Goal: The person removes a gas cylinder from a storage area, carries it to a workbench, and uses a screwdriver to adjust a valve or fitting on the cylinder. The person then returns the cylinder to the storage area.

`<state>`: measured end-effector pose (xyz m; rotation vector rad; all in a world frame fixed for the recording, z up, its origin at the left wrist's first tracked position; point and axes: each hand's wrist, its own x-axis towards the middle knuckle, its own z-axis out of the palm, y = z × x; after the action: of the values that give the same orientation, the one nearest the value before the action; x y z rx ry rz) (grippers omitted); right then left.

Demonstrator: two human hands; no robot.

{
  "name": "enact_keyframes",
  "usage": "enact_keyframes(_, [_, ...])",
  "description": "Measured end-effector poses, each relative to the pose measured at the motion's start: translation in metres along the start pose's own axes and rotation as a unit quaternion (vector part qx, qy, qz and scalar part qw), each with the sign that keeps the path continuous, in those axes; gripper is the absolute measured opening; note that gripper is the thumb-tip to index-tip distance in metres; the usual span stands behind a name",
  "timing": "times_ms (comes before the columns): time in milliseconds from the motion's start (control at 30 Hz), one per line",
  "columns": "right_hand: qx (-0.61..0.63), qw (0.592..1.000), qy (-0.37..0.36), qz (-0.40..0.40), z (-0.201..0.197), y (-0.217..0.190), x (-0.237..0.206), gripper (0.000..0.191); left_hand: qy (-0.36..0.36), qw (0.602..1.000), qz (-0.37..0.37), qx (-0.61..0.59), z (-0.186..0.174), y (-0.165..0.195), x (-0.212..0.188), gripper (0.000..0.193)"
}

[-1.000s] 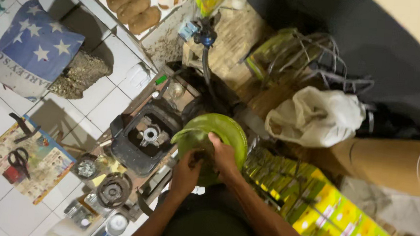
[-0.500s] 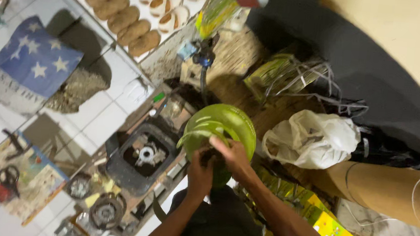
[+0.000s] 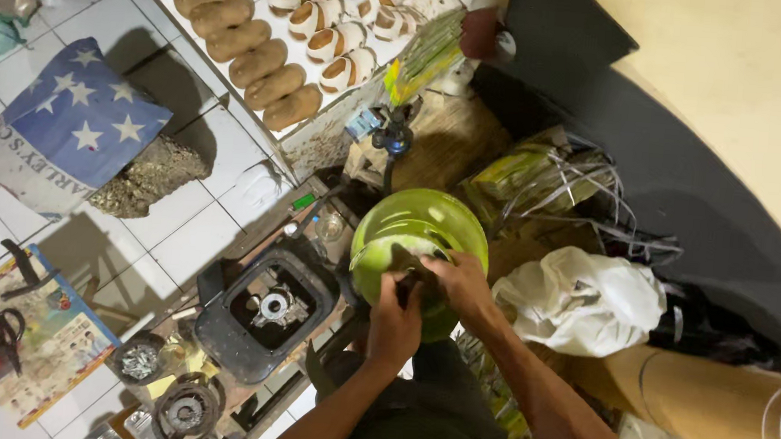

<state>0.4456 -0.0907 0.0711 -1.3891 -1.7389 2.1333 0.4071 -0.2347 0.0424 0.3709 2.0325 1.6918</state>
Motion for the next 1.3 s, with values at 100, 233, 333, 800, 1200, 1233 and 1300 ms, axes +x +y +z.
enact_keyframes(100, [-0.095, 0.995, 0.006, -0.021, -0.014, -0.002, 0.03, 0.022, 0.032, 0.999, 0.02, -0.02, 0.017, 0.003, 0.016, 0.024])
enact_keyframes(233, [0.002, 0.995, -0.051, -0.09, -0.043, -0.01, 0.066, 0.021, 0.054, 0.997, 0.025, -0.058, 0.052, 0.003, 0.038, 0.024])
enact_keyframes(333, [0.0, 0.997, -0.061, -0.055, -0.064, -0.032, 0.087, 0.02, 0.092, 0.991, 0.085, -0.05, 0.081, 0.005, 0.058, 0.023])
enact_keyframes(800, [0.034, 0.993, -0.104, -0.043, -0.113, -0.131, 0.183, 0.018, 0.085, 0.989, 0.087, -0.084, 0.147, 0.033, 0.131, 0.023])
enact_keyframes(1200, [0.04, 0.997, -0.072, -0.014, -0.14, -0.116, 0.296, 0.022, 0.079, 0.978, -0.003, -0.191, 0.187, 0.01, 0.182, 0.034])
enact_keyframes(1233, [0.041, 0.997, -0.071, -0.01, -0.142, -0.113, 0.307, 0.022, 0.084, 0.981, -0.019, -0.176, 0.187, 0.004, 0.18, 0.033])
enact_keyframes(1300, [0.041, 0.997, -0.066, 0.0, -0.147, -0.107, 0.328, 0.033, 0.099, 0.984, -0.05, -0.142, 0.184, -0.008, 0.173, 0.031])
